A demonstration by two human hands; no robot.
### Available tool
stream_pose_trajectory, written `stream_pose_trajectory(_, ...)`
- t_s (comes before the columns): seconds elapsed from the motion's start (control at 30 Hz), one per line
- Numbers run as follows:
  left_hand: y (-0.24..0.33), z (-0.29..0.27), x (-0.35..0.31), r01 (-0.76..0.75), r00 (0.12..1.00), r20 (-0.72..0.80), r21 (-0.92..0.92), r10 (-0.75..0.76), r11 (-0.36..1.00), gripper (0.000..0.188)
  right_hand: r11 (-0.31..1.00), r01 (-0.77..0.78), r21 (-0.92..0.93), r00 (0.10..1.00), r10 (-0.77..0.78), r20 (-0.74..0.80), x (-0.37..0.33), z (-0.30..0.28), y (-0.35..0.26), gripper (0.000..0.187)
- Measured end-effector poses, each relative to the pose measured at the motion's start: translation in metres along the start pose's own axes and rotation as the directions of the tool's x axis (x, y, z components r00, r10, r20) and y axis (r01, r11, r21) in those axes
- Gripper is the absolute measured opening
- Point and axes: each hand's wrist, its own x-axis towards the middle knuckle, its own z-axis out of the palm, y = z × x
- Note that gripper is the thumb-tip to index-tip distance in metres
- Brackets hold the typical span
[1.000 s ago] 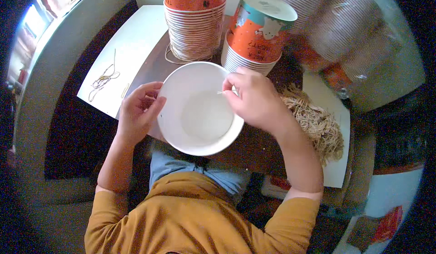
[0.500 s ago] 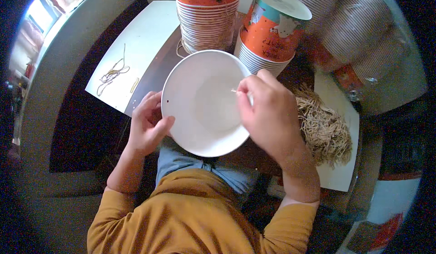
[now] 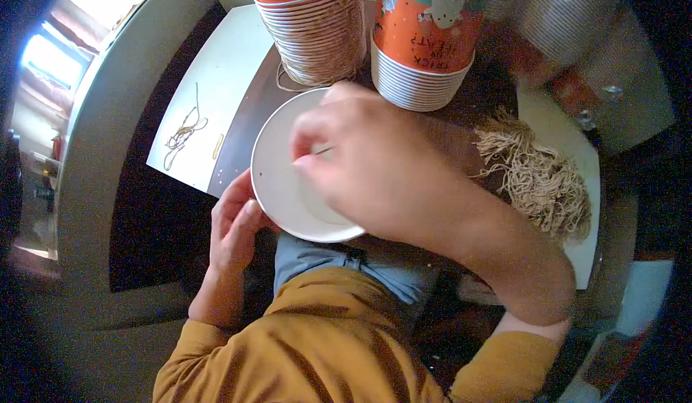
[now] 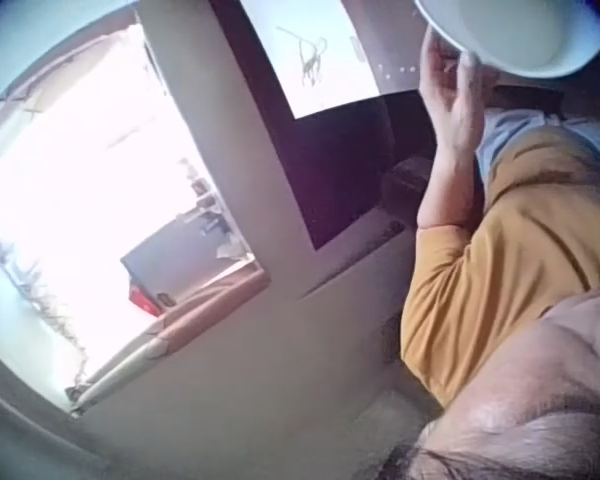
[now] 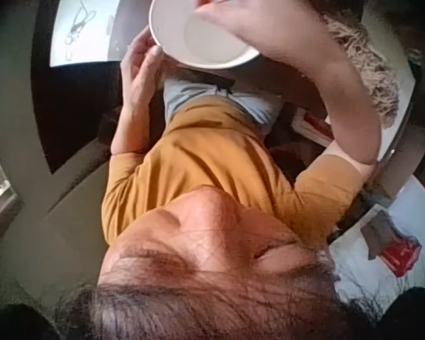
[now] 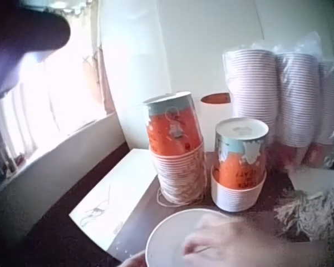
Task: Attaching string handles to festive paper buckets.
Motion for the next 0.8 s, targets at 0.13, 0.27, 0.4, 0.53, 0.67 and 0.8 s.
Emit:
stream_pose_trajectory(0.13, 0.002, -0.002, 0.009, -0.065, 0.998, -0.014, 0.094, 0.066, 0.993, 0.039, 0.945, -0.303, 0.120, 0.924, 0.261, 0.281, 0.025, 0.029, 0.007, 0.013)
stream_pose_trajectory(0.27, -0.002, -0.011, 0.010, -0.113, 0.992, -0.034, 0.218, 0.123, 0.969, 0.028, 0.893, -0.424, 0.149, 0.865, 0.351, 0.358, 0.035, 0.043, 0.011, 0.014)
stream_pose_trajectory(0.4, -0.003, -0.015, 0.012, -0.085, 0.990, -0.081, 0.306, 0.115, 0.948, 0.024, 0.883, -0.440, 0.160, 0.868, 0.374, 0.326, 0.036, 0.049, 0.017, 0.014)
stream_pose_trajectory(0.53, -0.003, -0.013, 0.017, -0.106, 0.987, -0.087, 0.299, 0.138, 0.948, 0.024, 0.890, -0.435, 0.135, 0.869, 0.376, 0.323, 0.038, 0.050, 0.017, 0.013)
stream_pose_trajectory(0.67, -0.003, -0.014, 0.019, -0.110, 0.988, -0.067, 0.315, 0.138, 0.943, 0.025, 0.887, -0.436, 0.151, 0.860, 0.362, 0.360, 0.040, 0.051, 0.015, 0.013)
stream_pose_trajectory(0.8, -0.002, -0.013, 0.021, -0.142, 0.985, -0.044, 0.352, 0.168, 0.925, 0.026, 0.885, -0.431, 0.179, 0.875, 0.361, 0.323, 0.040, 0.056, 0.019, 0.013)
